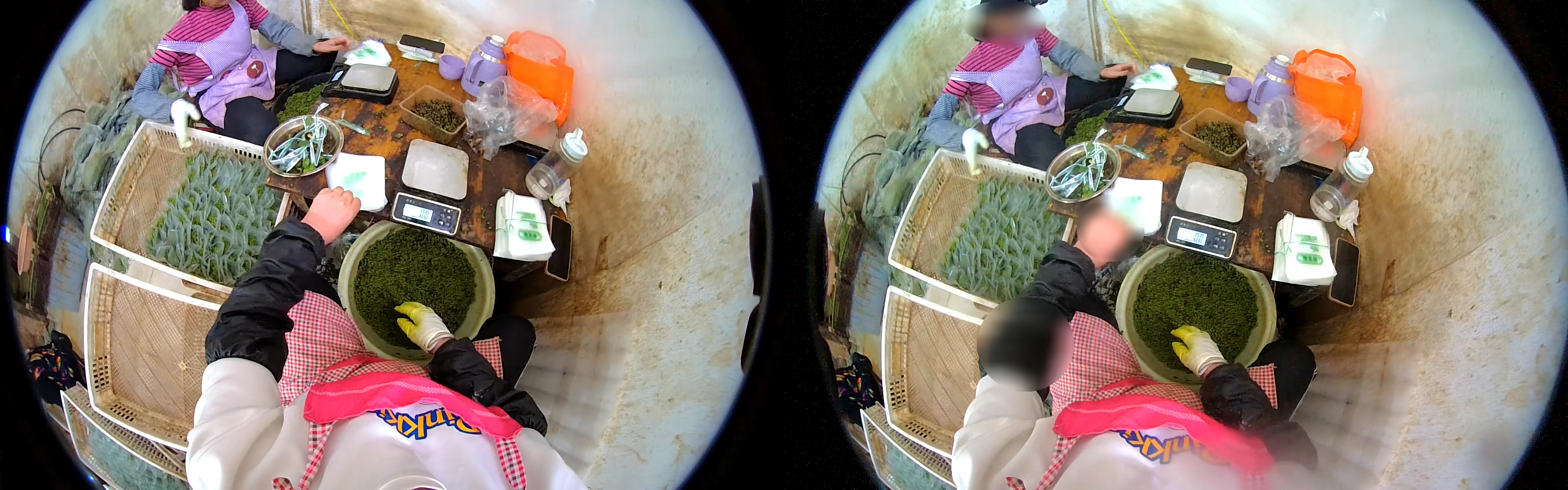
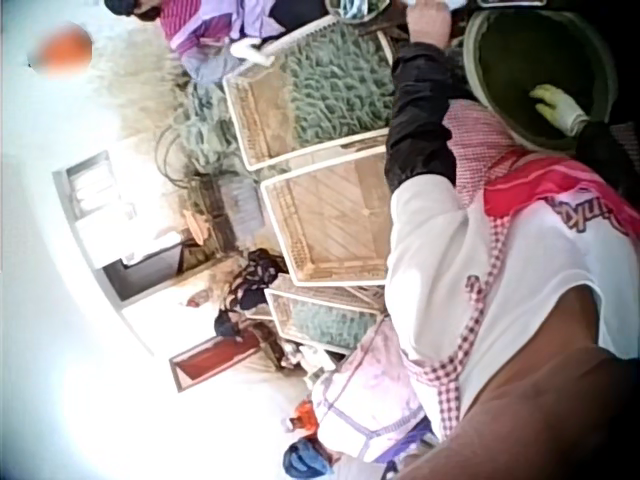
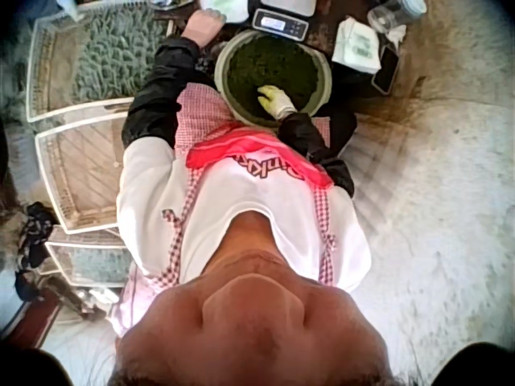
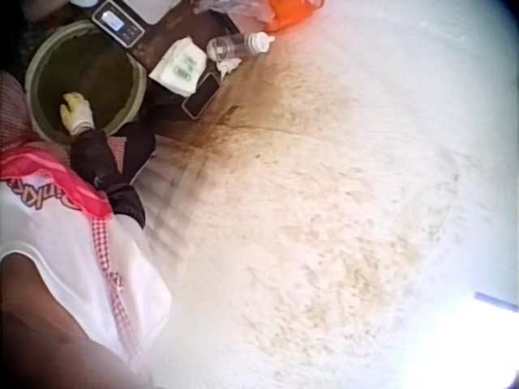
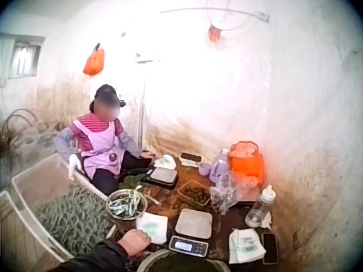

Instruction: The person scoops dried green vegetables from a large bowl into small plastic bags, weighs each bag on a digital scale, and places the filled bags into a basket. The person repeats this process continuously.

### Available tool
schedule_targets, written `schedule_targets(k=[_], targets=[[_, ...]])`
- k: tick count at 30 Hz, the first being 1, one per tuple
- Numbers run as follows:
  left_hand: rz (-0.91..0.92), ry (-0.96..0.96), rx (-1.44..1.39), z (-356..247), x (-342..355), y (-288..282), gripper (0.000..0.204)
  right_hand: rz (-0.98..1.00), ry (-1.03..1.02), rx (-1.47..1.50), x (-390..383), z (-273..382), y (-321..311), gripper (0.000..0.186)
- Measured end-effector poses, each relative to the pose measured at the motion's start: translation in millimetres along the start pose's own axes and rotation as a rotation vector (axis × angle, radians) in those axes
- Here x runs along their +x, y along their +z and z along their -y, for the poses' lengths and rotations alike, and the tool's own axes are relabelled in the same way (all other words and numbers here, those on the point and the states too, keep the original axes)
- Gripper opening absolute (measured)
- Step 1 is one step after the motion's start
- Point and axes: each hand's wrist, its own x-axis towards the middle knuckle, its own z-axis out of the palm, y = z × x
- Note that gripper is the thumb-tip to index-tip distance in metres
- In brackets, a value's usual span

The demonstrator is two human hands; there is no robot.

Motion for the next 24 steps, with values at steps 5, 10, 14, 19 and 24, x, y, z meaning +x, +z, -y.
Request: schedule_targets(k=[5,10,14,19,24], targets=[[0.048,-0.071,-0.081,9.7,-1.9,-4.6,0.018,0.089,-0.017,0.022,4.5,14.3,-2.9,0.034],[0.008,-0.167,-0.063,4.6,1.0,-6.6,0.019,0.101,-0.062,0.026,9.9,19.4,-2.2,0.035],[-0.109,-0.221,-0.07,0.0,-0.1,4.9,0.018,0.114,-0.091,0.037,16.4,31.0,-8.3,0.034],[-0.152,-0.308,-0.361,-1.1,-8.8,27.1,0.021,0.16,-0.055,0.051,20.6,29.1,-2.3,0.034],[-0.046,-0.302,-0.274,-6.6,8.1,-18.5,0.022,0.175,-0.067,0.068,20.9,28.9,-3.5,0.034]])
